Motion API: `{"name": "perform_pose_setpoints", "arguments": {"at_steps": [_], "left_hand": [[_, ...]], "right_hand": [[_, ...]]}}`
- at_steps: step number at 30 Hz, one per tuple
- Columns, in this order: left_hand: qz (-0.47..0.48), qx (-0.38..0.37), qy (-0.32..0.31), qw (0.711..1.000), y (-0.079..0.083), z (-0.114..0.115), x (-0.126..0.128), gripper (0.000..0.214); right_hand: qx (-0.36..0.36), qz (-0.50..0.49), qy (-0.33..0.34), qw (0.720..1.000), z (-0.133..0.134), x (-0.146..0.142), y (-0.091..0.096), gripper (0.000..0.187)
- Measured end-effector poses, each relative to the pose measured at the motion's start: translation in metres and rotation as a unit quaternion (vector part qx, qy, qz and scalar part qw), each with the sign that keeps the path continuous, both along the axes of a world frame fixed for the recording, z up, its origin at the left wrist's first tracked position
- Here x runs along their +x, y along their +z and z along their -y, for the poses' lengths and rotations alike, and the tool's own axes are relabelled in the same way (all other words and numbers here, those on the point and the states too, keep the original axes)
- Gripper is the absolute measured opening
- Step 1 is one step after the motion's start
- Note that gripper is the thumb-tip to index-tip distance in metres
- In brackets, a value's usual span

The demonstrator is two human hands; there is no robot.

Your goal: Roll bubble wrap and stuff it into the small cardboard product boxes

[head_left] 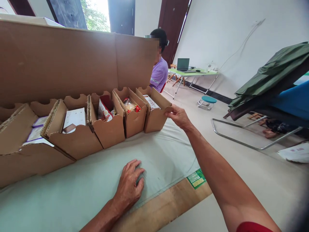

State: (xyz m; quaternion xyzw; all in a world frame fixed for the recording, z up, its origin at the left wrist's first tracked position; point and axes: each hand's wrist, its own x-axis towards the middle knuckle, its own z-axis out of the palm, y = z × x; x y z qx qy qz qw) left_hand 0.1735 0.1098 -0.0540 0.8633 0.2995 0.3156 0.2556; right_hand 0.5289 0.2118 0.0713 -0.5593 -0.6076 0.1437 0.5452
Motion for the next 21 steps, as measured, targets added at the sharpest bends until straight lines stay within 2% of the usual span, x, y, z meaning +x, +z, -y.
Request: {"name": "perform_pose_setpoints", "arguments": {"at_steps": [8, 11, 13, 15, 17, 19, 21], "left_hand": [[0.006, -0.016, 0.002, 1.000, 0.001, 0.000, 0.001, 0.036], [0.009, -0.025, 0.003, 1.000, 0.002, 0.000, 0.001, 0.036], [0.005, -0.026, 0.001, 1.000, 0.003, 0.000, 0.001, 0.035], [0.001, -0.028, -0.002, 1.000, 0.005, -0.001, 0.001, 0.034], [-0.002, -0.032, -0.007, 0.999, 0.007, -0.001, 0.000, 0.034], [-0.002, -0.035, -0.011, 0.999, 0.007, -0.002, 0.000, 0.034], [0.004, -0.037, -0.009, 0.999, 0.005, -0.001, 0.001, 0.035]], "right_hand": [[-0.019, -0.001, 0.012, 1.000, -0.019, 0.000, 0.006, 0.025], [-0.023, 0.005, 0.002, 1.000, -0.010, -0.002, 0.002, 0.035], [-0.016, 0.022, -0.031, 0.999, 0.003, -0.006, 0.001, 0.048], [0.013, 0.062, -0.117, 0.991, 0.020, -0.018, 0.003, 0.053], [0.049, 0.113, -0.199, 0.972, 0.034, -0.038, 0.010, 0.046], [0.055, 0.164, -0.196, 0.965, 0.040, -0.066, 0.022, 0.039], [0.017, 0.223, -0.128, 0.966, 0.034, -0.097, 0.035, 0.042]]}}
